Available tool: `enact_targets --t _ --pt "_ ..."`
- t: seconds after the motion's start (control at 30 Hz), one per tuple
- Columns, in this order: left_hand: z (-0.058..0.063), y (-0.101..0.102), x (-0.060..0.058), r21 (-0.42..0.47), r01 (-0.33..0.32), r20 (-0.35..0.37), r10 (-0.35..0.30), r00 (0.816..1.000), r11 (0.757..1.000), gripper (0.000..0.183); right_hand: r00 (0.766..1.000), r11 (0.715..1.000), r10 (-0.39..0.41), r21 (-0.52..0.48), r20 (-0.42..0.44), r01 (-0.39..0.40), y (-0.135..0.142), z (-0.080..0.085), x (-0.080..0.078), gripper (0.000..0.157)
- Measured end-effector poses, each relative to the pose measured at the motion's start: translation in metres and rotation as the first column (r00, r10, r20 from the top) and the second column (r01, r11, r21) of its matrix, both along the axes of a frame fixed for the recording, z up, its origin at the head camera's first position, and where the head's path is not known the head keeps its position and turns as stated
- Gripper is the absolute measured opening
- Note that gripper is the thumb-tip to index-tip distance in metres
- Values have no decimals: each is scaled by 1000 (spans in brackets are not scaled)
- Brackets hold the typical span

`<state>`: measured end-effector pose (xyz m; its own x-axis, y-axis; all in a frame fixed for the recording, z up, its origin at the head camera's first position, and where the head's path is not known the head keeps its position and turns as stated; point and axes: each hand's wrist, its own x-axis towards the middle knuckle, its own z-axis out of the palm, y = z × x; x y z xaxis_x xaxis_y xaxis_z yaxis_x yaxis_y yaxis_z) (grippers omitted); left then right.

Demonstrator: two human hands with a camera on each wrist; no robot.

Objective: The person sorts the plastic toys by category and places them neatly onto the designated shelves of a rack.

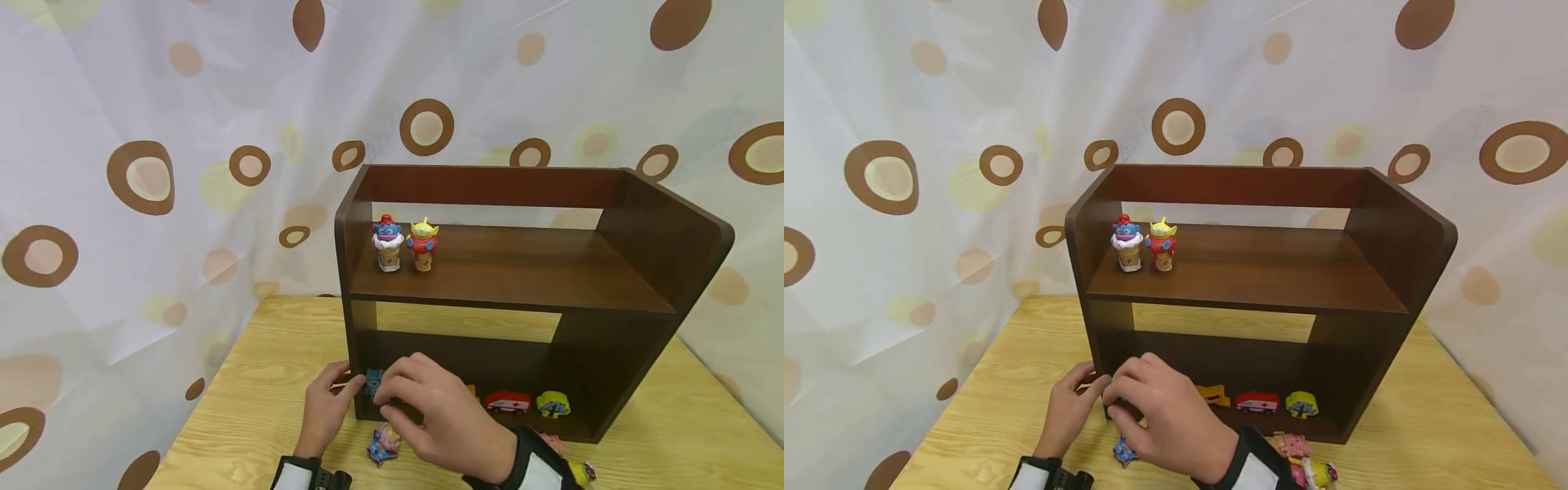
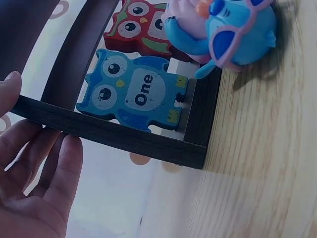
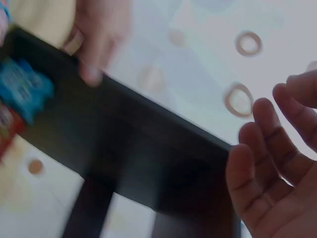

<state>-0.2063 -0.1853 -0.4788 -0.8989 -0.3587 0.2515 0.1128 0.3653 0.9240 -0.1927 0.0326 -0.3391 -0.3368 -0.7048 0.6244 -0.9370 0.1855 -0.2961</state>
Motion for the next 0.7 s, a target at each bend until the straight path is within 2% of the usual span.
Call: enact_targets --t 0.2,0.3,0.4,0.47,0.6,0.7 --pt "0 -2 1 -4 12 -24 -12 1000 1000 32 985 980 -14 199 171 -21 -14 -44 -1 6" --pt "0 -2 1 1 26 -24 -26 999 1000 31 990 946 -71 322 119 30 -19 -65 -6 6" --pt "1 -2 1 -7 21 -25 -21 999 1000 30 992 898 -122 424 -12 116 -24 -87 -13 7" --pt "1 -2 1 -5 20 -21 -20 1000 1000 29 986 869 -154 466 -66 167 -27 -100 -16 10" --pt "1 -1 1 10 23 -8 -23 1000 1000 30 978 821 -204 535 -49 199 -30 -118 -23 21" --pt "1 -1 1 15 20 -3 -20 1000 1000 31 975 801 -220 570 -4 183 -31 -125 -28 26"
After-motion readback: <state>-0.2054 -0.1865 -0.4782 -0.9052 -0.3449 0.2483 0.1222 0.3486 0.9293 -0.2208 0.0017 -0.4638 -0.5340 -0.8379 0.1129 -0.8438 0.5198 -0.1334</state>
